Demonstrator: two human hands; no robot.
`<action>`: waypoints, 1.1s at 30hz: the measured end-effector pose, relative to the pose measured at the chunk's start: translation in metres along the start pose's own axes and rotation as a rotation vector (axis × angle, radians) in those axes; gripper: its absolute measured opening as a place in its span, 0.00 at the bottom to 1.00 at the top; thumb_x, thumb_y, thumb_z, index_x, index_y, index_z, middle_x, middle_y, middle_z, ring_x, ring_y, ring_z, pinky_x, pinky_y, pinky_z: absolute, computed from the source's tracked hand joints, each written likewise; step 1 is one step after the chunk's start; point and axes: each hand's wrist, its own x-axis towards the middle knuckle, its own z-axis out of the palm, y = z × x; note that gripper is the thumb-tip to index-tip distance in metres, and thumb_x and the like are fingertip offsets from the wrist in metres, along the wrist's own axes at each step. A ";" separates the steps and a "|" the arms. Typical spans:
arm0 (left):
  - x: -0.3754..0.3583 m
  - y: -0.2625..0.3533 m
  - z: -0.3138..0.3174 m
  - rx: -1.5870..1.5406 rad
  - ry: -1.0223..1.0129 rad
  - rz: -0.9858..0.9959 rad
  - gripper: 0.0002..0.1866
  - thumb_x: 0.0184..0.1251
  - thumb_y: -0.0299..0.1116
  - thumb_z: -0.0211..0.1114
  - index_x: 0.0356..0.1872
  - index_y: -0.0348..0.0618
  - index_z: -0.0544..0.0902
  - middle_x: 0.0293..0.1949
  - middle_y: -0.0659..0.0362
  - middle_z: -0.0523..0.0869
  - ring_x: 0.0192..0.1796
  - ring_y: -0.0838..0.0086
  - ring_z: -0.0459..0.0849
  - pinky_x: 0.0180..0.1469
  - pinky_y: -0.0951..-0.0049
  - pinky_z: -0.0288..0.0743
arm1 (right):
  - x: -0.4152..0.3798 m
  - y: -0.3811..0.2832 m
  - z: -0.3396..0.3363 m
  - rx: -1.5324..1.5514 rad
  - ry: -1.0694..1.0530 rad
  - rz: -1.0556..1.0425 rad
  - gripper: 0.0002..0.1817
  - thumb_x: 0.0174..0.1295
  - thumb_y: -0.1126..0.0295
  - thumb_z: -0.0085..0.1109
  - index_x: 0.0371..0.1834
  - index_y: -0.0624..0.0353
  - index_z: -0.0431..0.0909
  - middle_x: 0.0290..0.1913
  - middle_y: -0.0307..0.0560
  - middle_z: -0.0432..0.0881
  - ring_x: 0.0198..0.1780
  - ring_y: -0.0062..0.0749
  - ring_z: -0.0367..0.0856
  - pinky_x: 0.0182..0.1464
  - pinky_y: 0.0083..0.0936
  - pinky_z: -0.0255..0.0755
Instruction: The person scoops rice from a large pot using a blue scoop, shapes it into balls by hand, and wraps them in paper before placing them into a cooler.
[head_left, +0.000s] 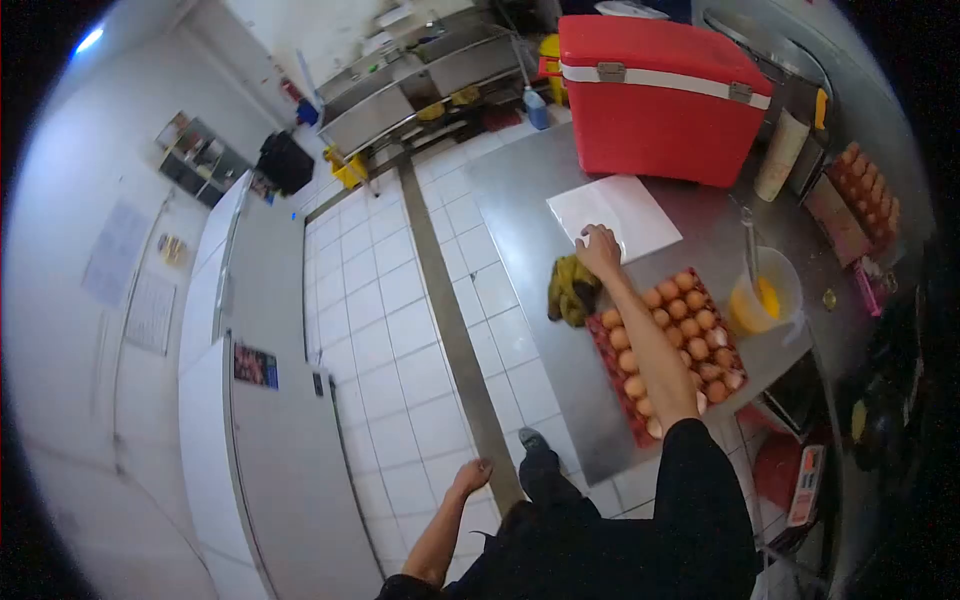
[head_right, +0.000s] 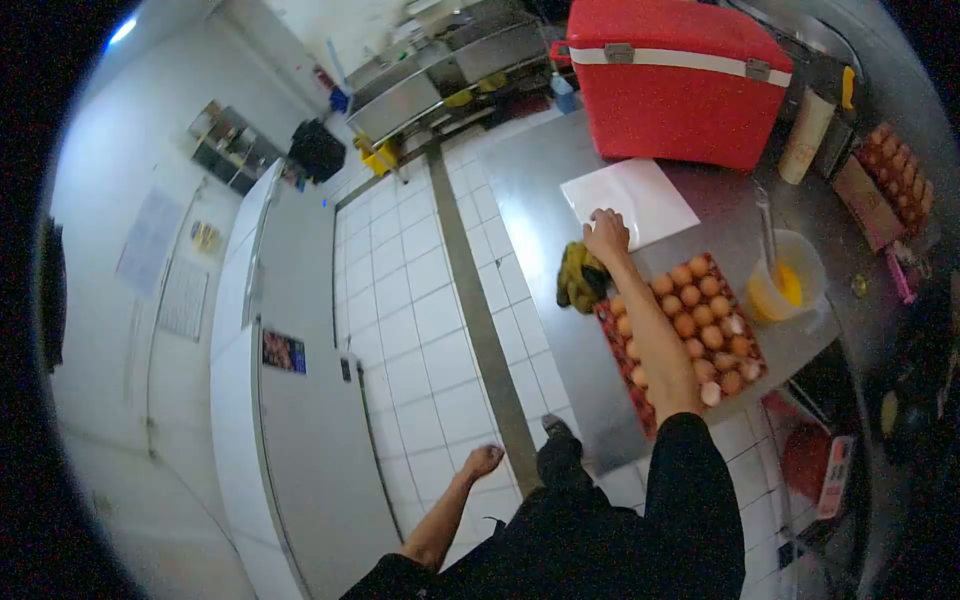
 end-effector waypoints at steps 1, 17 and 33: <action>0.012 -0.053 -0.007 0.011 -0.012 -0.060 0.21 0.67 0.46 0.57 0.50 0.42 0.83 0.44 0.43 0.87 0.46 0.51 0.86 0.52 0.58 0.78 | 0.034 0.000 0.013 -0.208 0.054 0.058 0.23 0.59 0.57 0.61 0.52 0.60 0.76 0.56 0.52 0.78 0.62 0.48 0.73 0.53 0.51 0.74; 0.400 -0.340 -0.374 -0.110 0.375 0.051 0.16 0.68 0.40 0.61 0.41 0.34 0.83 0.30 0.51 0.88 0.26 0.70 0.86 0.30 0.68 0.79 | 0.121 -0.027 0.070 -0.675 0.195 0.367 0.12 0.62 0.77 0.47 0.47 0.68 0.75 0.41 0.61 0.82 0.40 0.54 0.84 0.46 0.42 0.79; 0.658 0.414 -0.704 -0.434 -0.797 0.696 0.36 0.72 0.54 0.57 0.68 0.36 0.64 0.59 0.47 0.77 0.58 0.67 0.77 0.58 0.64 0.74 | 0.389 -0.229 0.120 1.361 1.207 0.529 0.26 0.72 0.59 0.42 0.67 0.65 0.68 0.61 0.51 0.76 0.60 0.33 0.76 0.66 0.29 0.65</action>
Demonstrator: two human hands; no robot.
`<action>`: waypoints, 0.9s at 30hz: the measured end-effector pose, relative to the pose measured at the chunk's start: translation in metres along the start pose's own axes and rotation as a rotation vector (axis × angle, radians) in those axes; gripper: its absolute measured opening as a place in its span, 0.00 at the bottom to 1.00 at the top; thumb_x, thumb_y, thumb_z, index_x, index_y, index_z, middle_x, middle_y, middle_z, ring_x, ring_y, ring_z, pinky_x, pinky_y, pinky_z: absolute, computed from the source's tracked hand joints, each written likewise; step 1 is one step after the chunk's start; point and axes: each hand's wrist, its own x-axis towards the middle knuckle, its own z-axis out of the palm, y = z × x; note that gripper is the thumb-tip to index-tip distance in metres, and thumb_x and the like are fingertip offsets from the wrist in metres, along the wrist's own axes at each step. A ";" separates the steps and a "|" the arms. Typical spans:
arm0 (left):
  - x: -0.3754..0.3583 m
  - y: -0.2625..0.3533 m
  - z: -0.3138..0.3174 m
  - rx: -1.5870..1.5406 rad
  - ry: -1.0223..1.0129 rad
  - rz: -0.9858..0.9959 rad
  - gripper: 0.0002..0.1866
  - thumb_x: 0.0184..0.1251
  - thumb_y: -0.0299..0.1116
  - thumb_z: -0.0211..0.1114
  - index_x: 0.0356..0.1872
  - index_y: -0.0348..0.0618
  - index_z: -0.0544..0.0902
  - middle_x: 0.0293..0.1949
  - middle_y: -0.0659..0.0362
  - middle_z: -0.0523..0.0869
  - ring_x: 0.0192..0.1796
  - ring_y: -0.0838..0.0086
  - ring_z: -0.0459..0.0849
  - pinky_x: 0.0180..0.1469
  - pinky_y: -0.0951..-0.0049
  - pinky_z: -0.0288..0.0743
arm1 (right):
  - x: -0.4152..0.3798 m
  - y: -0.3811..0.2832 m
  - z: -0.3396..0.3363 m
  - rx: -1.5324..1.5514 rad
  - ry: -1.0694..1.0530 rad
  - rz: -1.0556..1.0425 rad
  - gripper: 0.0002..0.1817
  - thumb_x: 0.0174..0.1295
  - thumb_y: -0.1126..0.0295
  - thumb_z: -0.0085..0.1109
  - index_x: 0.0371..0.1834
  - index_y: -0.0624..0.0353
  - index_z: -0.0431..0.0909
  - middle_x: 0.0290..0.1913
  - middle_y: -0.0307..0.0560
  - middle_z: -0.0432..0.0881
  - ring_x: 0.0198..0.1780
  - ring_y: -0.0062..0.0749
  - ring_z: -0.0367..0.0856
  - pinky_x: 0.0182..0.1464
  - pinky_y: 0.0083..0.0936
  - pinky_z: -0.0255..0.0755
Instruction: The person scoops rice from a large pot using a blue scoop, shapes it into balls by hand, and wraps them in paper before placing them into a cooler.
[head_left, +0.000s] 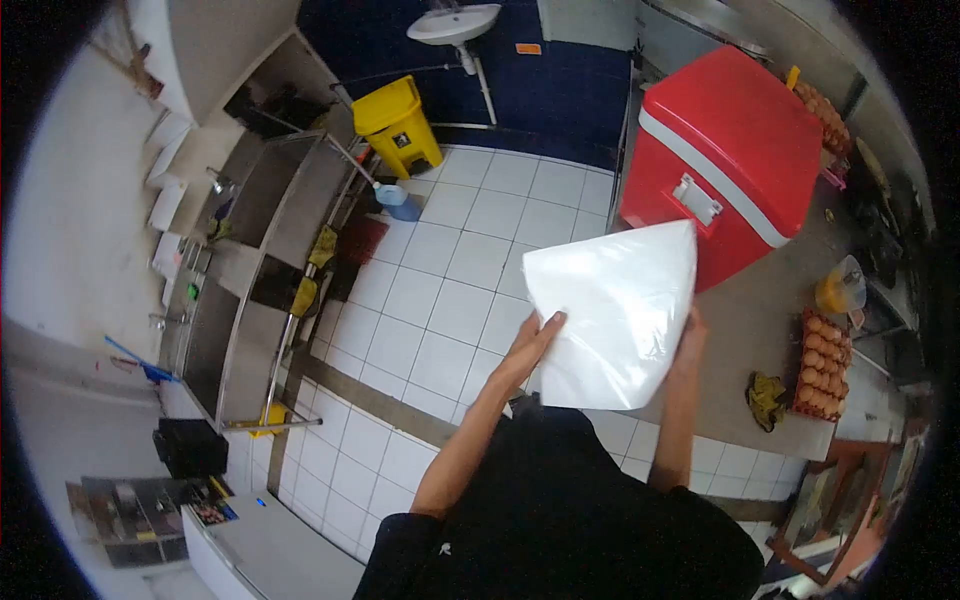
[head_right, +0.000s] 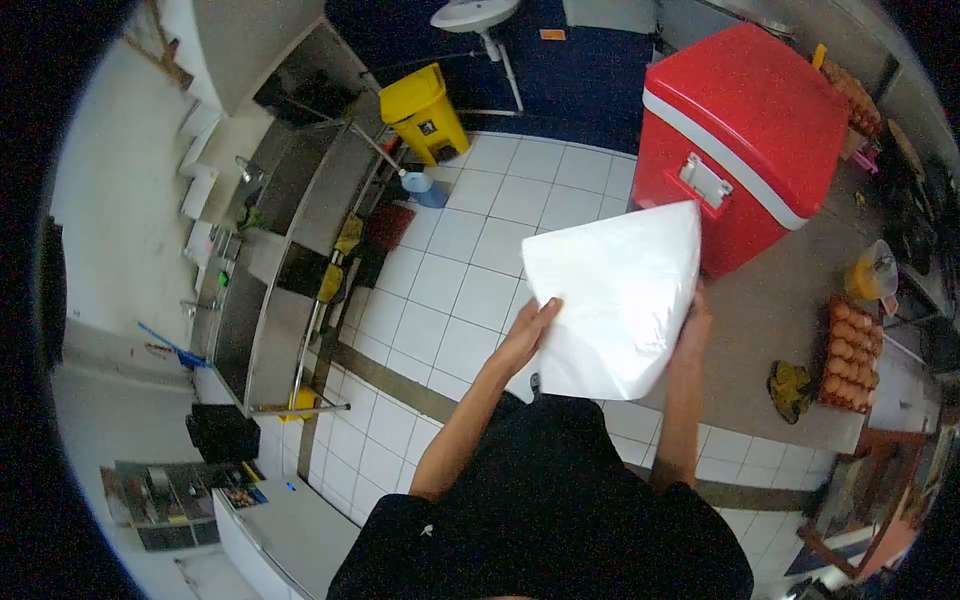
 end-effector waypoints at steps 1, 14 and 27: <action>0.012 0.007 -0.013 0.000 -0.019 -0.010 0.36 0.72 0.54 0.57 0.68 0.36 0.64 0.59 0.47 0.77 0.58 0.67 0.77 0.58 0.64 0.74 | 0.005 0.019 0.016 -0.063 0.114 -0.014 0.26 0.72 0.56 0.42 0.63 0.63 0.71 0.59 0.50 0.78 0.57 0.33 0.77 0.63 0.29 0.67; 0.210 0.184 -0.178 0.470 -0.317 0.348 0.16 0.69 0.40 0.65 0.35 0.34 0.83 0.25 0.58 0.83 0.30 0.83 0.75 0.33 0.74 0.71 | 0.151 0.135 0.202 -0.864 -0.074 -0.306 0.32 0.67 0.61 0.61 0.71 0.55 0.60 0.65 0.51 0.69 0.63 0.36 0.70 0.55 0.33 0.72; 0.518 0.360 -0.071 0.748 -0.542 1.176 0.10 0.62 0.27 0.67 0.45 0.42 0.82 0.41 0.54 0.83 0.40 0.64 0.82 0.45 0.68 0.76 | 0.365 0.074 0.260 -0.114 0.756 -0.403 0.26 0.68 0.56 0.59 0.58 0.67 0.73 0.51 0.49 0.81 0.49 0.30 0.79 0.52 0.30 0.75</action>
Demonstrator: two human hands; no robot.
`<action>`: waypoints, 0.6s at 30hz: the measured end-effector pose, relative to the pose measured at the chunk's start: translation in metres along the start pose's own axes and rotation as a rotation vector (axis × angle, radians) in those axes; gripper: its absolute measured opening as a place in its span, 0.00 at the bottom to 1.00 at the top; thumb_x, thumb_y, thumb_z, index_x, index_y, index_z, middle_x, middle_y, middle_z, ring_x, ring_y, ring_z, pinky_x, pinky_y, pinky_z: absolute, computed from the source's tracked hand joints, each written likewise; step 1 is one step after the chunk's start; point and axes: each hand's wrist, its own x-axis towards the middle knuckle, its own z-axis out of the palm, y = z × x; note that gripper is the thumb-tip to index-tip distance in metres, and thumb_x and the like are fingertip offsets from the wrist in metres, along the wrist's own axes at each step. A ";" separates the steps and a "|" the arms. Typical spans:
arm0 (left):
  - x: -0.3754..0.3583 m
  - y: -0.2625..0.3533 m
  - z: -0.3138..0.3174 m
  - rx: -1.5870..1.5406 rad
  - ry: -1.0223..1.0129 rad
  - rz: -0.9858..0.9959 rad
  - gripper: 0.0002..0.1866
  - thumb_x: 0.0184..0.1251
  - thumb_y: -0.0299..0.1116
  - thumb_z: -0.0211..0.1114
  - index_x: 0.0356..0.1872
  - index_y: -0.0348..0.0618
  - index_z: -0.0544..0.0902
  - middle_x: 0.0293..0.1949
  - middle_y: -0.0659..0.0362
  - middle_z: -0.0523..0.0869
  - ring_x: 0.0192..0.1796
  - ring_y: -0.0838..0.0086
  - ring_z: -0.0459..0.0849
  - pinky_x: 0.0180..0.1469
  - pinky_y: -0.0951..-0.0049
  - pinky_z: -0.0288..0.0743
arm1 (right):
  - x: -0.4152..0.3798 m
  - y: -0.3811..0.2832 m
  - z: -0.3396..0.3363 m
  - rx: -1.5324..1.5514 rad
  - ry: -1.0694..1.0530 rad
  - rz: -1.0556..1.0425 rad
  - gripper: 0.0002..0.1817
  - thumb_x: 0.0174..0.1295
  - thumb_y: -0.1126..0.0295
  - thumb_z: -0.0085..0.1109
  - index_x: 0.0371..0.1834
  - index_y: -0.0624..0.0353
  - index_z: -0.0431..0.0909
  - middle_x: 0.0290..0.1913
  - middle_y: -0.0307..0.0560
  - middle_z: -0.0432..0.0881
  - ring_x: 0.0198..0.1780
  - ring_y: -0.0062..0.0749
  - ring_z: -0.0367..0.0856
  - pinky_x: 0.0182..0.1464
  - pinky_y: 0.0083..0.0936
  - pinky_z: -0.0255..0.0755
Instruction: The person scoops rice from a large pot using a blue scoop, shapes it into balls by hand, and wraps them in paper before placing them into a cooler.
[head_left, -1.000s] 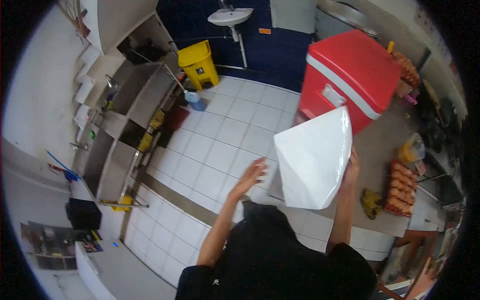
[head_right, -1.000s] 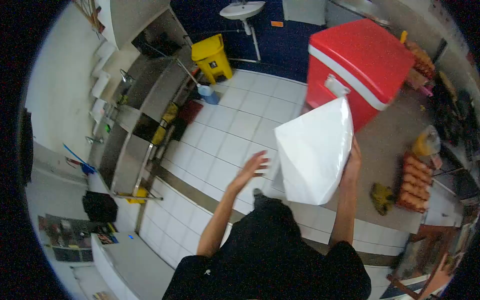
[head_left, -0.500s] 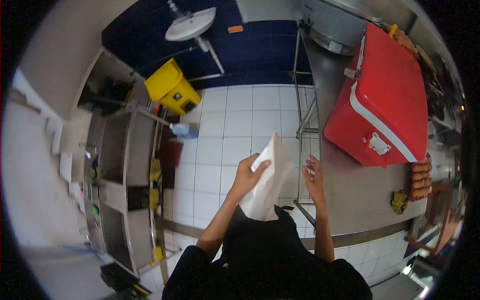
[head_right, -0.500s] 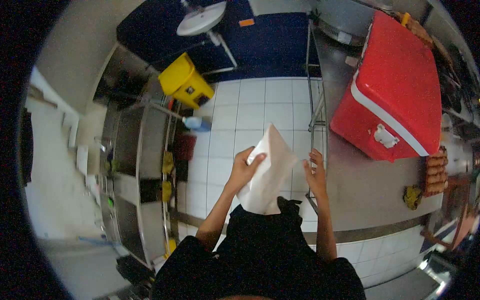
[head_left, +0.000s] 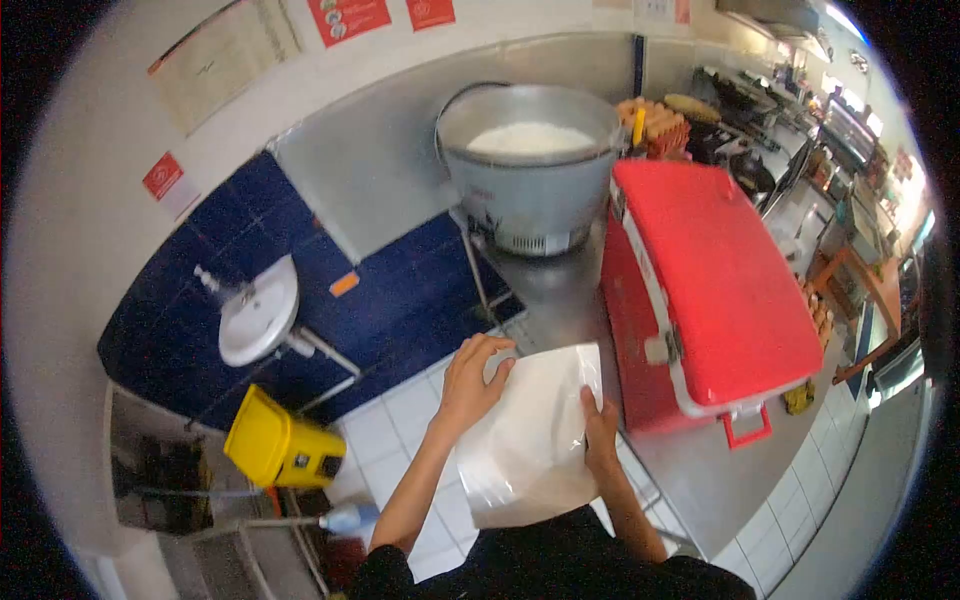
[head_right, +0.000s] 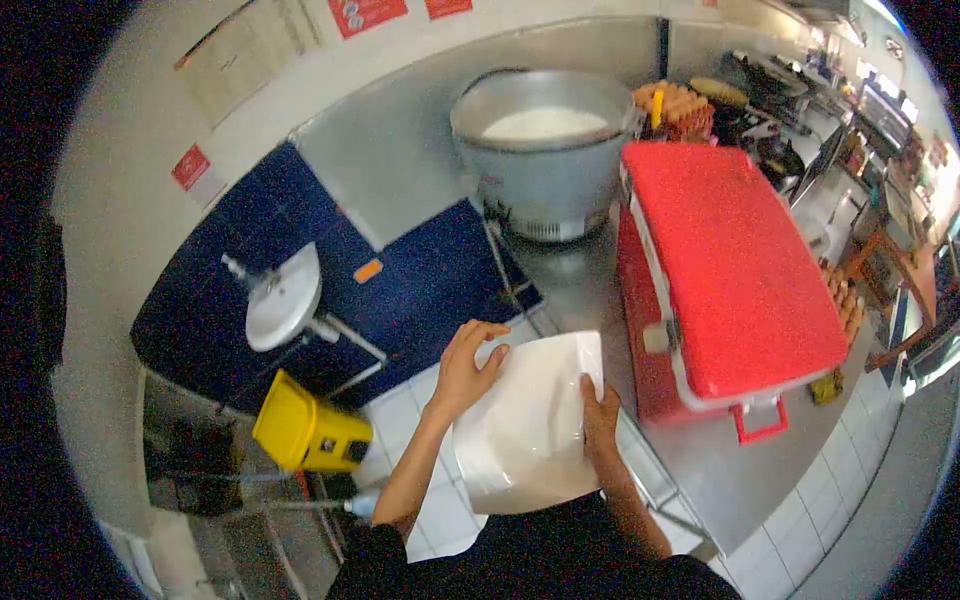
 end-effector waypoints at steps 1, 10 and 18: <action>0.028 -0.010 0.002 -0.006 0.019 0.031 0.10 0.62 0.27 0.67 0.45 0.42 0.82 0.41 0.54 0.83 0.40 0.64 0.82 0.45 0.68 0.76 | 0.028 0.000 0.005 0.006 0.002 -0.037 0.26 0.68 0.56 0.59 0.58 0.67 0.73 0.51 0.49 0.81 0.49 0.30 0.79 0.52 0.30 0.75; 0.105 -0.163 0.097 -0.190 -0.232 -0.138 0.17 0.67 0.36 0.64 0.54 0.42 0.77 0.51 0.47 0.80 0.59 0.54 0.75 0.62 0.59 0.68 | 0.187 0.077 0.047 0.510 0.397 0.234 0.22 0.70 0.57 0.54 0.59 0.62 0.70 0.49 0.49 0.80 0.47 0.38 0.81 0.50 0.43 0.79; 0.060 -0.281 0.228 -0.931 -0.490 -1.086 0.39 0.66 0.36 0.67 0.71 0.34 0.55 0.64 0.44 0.71 0.64 0.58 0.72 0.63 0.60 0.70 | 0.181 0.068 0.070 0.416 0.466 0.257 0.19 0.66 0.64 0.60 0.54 0.63 0.69 0.36 0.47 0.80 0.30 0.31 0.81 0.37 0.34 0.82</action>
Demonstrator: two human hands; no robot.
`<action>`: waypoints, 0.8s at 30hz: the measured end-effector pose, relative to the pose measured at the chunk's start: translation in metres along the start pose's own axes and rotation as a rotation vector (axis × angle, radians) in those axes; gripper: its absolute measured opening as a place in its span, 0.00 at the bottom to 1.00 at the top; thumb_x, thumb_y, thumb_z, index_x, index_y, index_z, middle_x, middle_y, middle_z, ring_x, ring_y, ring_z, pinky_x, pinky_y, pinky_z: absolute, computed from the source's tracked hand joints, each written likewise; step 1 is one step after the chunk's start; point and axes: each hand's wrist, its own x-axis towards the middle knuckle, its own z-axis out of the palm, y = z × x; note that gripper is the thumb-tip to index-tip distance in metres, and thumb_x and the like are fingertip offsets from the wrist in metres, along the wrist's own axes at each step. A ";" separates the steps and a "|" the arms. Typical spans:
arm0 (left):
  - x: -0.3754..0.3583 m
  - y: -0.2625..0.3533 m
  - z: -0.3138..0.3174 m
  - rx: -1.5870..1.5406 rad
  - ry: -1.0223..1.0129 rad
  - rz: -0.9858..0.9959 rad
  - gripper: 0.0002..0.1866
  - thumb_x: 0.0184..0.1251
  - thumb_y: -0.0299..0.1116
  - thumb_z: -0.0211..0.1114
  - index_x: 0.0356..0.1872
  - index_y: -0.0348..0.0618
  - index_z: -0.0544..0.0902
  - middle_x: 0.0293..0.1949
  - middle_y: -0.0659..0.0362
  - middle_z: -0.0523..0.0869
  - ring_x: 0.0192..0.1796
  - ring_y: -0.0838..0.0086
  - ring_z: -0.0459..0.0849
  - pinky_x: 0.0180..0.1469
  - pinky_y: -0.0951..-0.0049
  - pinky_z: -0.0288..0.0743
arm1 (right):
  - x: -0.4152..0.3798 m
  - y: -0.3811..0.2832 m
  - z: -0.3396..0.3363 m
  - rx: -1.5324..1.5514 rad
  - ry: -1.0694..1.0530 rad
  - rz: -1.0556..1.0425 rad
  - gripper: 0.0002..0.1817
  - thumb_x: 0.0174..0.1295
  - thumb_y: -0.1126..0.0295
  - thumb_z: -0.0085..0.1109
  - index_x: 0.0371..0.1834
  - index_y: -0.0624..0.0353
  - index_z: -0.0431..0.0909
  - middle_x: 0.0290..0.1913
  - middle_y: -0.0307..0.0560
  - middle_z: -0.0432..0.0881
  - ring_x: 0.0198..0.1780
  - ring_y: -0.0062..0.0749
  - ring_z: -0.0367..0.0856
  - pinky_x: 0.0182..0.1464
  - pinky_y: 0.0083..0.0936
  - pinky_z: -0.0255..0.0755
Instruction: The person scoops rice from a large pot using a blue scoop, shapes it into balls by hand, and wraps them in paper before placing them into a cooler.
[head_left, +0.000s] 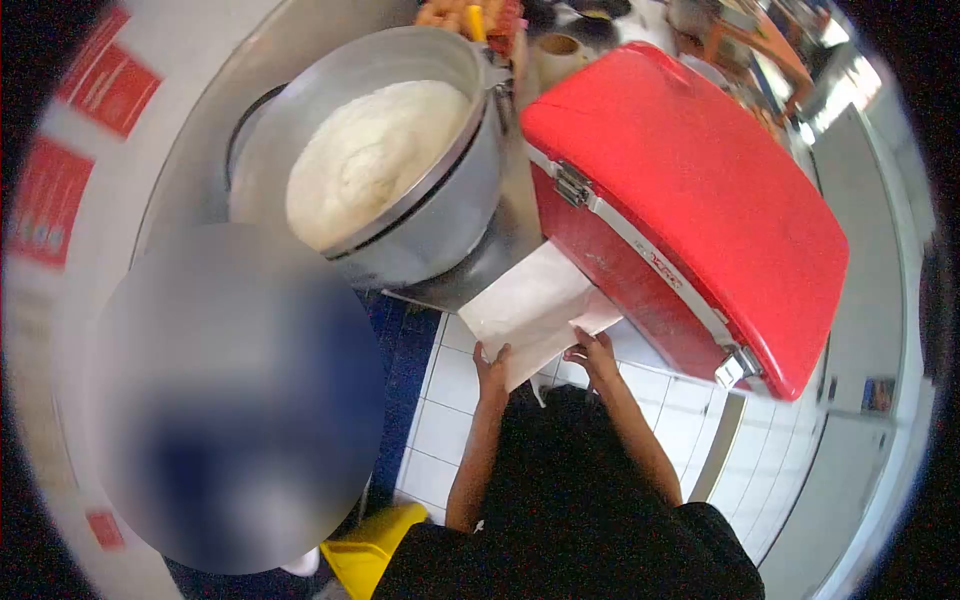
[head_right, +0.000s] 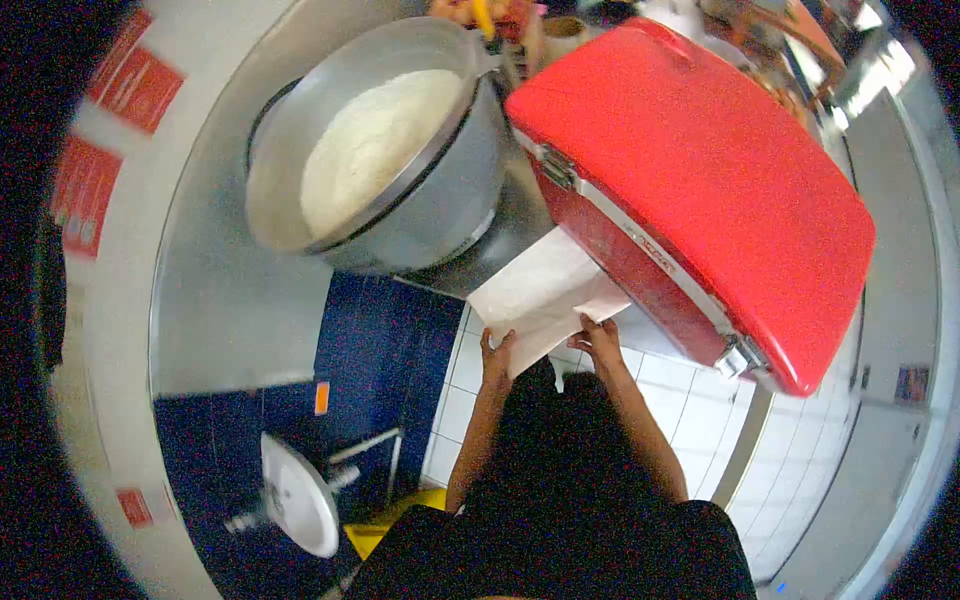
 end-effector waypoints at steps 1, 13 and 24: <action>0.009 -0.001 -0.002 -0.154 0.026 -0.122 0.39 0.66 0.35 0.67 0.71 0.34 0.54 0.63 0.44 0.71 0.63 0.58 0.73 0.60 0.61 0.73 | -0.004 0.002 -0.007 -0.072 -0.025 0.070 0.21 0.66 0.64 0.59 0.56 0.65 0.69 0.39 0.49 0.81 0.33 0.34 0.83 0.38 0.34 0.82; -0.081 0.171 0.050 0.828 -0.926 0.332 0.15 0.69 0.37 0.64 0.43 0.31 0.82 0.35 0.51 0.87 0.36 0.71 0.85 0.40 0.70 0.78 | -0.142 -0.066 -0.003 -0.741 0.462 -0.623 0.19 0.64 0.67 0.62 0.57 0.61 0.75 0.51 0.51 0.82 0.54 0.39 0.80 0.55 0.34 0.71; -0.312 -0.018 0.205 1.433 -1.926 0.988 0.11 0.64 0.35 0.62 0.37 0.39 0.85 0.34 0.39 0.85 0.39 0.45 0.84 0.39 0.48 0.75 | -0.385 -0.024 -0.135 -0.426 0.997 -0.594 0.21 0.61 0.55 0.64 0.43 0.63 0.75 0.40 0.57 0.78 0.40 0.51 0.80 0.42 0.40 0.74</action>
